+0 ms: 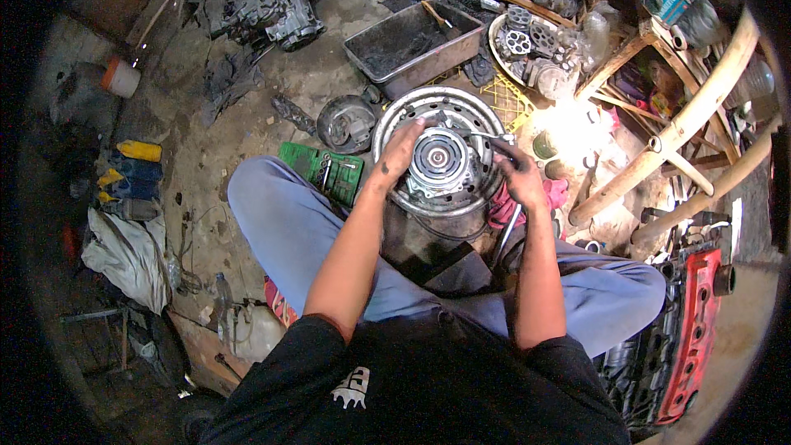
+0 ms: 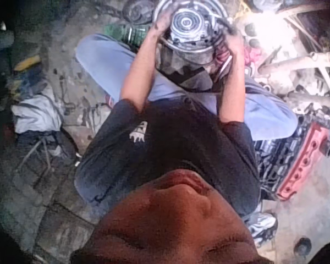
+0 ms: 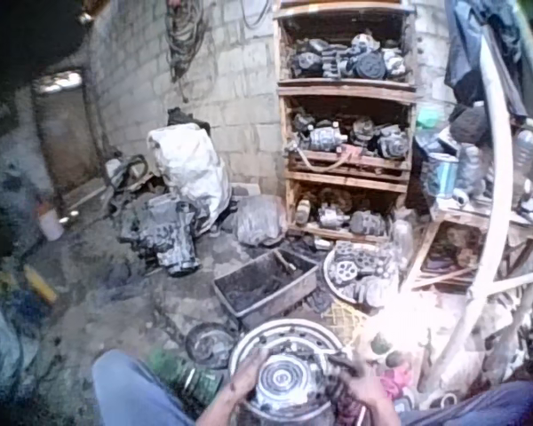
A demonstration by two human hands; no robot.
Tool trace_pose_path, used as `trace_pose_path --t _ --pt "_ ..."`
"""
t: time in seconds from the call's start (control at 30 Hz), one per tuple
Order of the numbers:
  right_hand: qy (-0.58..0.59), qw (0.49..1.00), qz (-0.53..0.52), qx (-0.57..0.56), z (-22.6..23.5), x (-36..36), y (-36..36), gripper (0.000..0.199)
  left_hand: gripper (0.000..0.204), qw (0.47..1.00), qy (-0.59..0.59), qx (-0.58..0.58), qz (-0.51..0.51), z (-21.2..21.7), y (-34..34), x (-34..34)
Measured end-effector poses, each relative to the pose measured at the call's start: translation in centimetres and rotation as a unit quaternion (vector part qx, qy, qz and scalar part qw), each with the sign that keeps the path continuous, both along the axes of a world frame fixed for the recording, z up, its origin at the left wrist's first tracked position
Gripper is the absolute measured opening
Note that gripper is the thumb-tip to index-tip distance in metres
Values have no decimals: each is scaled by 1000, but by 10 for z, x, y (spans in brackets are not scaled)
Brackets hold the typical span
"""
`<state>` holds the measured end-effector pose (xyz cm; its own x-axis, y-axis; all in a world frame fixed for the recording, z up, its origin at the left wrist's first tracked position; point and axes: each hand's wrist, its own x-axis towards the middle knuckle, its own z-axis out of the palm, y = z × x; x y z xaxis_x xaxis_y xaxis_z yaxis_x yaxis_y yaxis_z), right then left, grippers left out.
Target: The person sits on the floor and assembles a mechanical part, likely a brake drum or hub. They place a cylindrical component into the center, use a hammer to tap it into place, and then use a wrench to tighten bolts around the perimeter.
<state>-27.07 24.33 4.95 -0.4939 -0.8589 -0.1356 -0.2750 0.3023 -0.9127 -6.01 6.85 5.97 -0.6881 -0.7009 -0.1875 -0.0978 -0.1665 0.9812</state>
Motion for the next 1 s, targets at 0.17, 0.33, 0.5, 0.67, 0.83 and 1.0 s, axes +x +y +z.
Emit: trace_pose_path --t 0.17,0.33,0.5,0.67,0.83,1.0 --pt "-155 984 -84 -36 -42 -13 15 28 73 925 -180 -325 -84 21 19 -13" --pt "-26 1000 2 -13 -47 13 18 25 93 787 -422 -438 -104 45 67 -23" --pt "-131 991 -16 26 -55 30 13 24 91 810 -392 -431 -66 40 67 -27" --pt "-203 979 1 -25 -82 33 7 30 88 813 -365 -450 -54 33 54 -22" --pt "-306 943 6 -131 -71 63 1 33 89 851 -343 -397 -35 23 13 -6" --pt "-145 984 6 -103 -60 80 -11 28 84 900 -231 -368 -23 12 -14 4"
